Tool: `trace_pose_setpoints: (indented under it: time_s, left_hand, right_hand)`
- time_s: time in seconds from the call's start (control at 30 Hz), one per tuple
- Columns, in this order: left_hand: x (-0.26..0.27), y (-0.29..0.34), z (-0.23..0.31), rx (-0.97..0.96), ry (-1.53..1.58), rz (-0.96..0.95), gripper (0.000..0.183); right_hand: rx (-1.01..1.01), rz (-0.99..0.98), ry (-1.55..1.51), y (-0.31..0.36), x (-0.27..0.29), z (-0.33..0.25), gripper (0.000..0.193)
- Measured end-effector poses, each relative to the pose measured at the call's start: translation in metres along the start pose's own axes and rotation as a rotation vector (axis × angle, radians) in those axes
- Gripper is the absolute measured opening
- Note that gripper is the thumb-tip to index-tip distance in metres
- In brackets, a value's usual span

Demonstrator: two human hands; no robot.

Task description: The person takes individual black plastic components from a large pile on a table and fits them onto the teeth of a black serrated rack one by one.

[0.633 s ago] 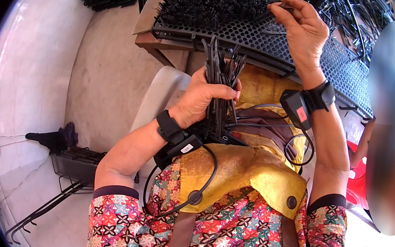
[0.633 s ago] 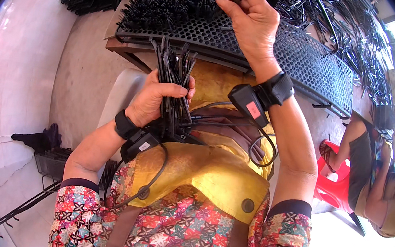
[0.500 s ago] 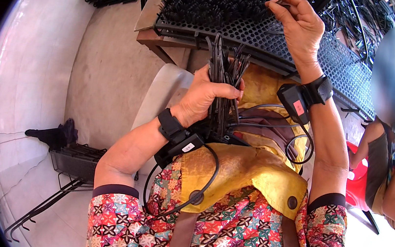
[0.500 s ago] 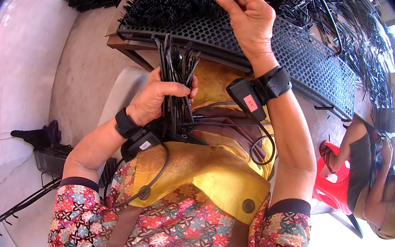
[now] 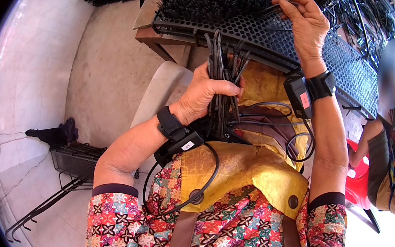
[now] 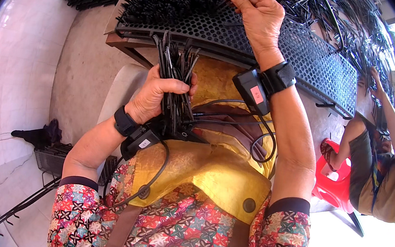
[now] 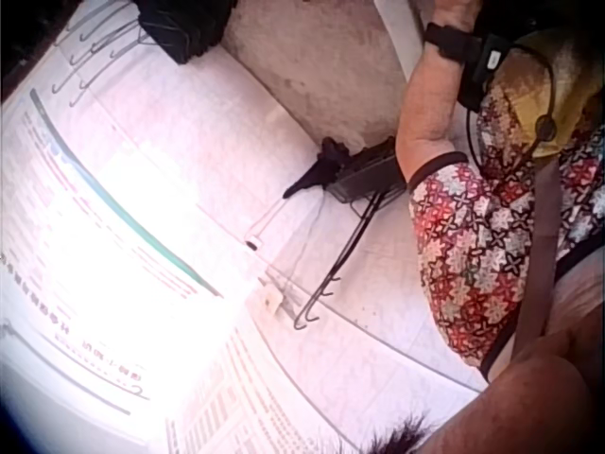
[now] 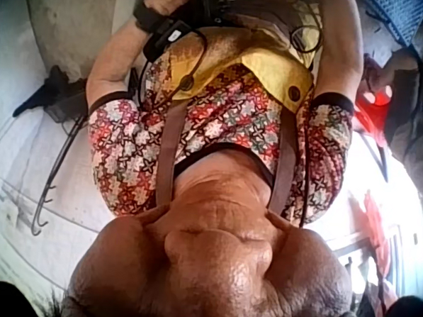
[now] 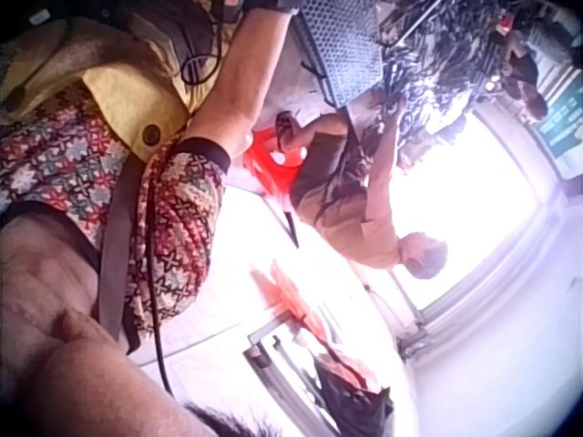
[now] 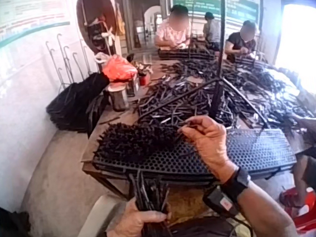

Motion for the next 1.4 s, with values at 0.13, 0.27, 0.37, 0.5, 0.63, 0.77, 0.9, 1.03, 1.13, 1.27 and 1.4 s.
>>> trace_pose_setpoints:
  time_s: [0.13,0.27,0.37,0.5,0.63,0.77,0.9,1.03,1.13,1.27,1.4]
  left_hand:
    - [0.003,-0.002,-0.001,0.030,0.047,0.008,0.032]
    - [0.004,-0.002,-0.001,0.017,0.039,0.009,0.031]
    - [0.004,-0.001,-0.002,0.021,0.048,0.009,0.032]
    - [0.003,-0.002,-0.001,0.006,0.019,-0.006,0.029]
    - [0.003,-0.002,-0.002,0.001,0.029,-0.021,0.030]
    - [0.003,-0.002,0.000,0.039,0.062,-0.025,0.035]
    - [0.004,-0.001,-0.002,0.026,0.075,-0.028,0.036]
    - [0.003,-0.001,-0.001,0.032,0.089,-0.023,0.036]
    - [0.004,-0.001,-0.002,0.035,0.084,-0.021,0.035]
    - [0.003,-0.002,-0.001,0.047,0.068,-0.023,0.035]
    - [0.005,-0.004,-0.003,0.054,0.070,-0.022,0.036]
  right_hand:
    - [-0.157,0.081,-0.055,0.001,-0.005,0.002,0.012]
    - [-0.068,0.013,-0.068,0.004,0.000,0.008,0.017]
    - [-0.053,0.001,0.011,0.007,-0.002,0.004,0.015]
    - [-0.023,0.022,0.277,0.008,-0.012,-0.009,0.014]
    - [0.483,0.087,0.572,-0.005,-0.030,-0.035,0.004]
    - [0.527,-0.244,1.000,-0.012,-0.032,-0.035,0.013]
    - [0.616,-0.316,1.192,-0.014,-0.034,-0.038,0.015]
    - [0.535,-0.310,1.083,-0.018,-0.033,-0.041,0.014]
    - [0.411,-0.345,1.057,-0.030,-0.034,-0.044,0.019]
    - [0.376,-0.352,1.053,-0.038,-0.029,-0.041,0.023]
    - [0.425,-0.403,1.049,-0.035,-0.034,-0.030,0.021]
Point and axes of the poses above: each hand's wrist, its own y-axis away from the middle knuckle, its own x-axis out of the back of the hand, z = x × y, the point moved 1 cm from there along -y, towards the middle knuckle, and after that the axes turned 13 degrees about y, right-handed, at the moved point
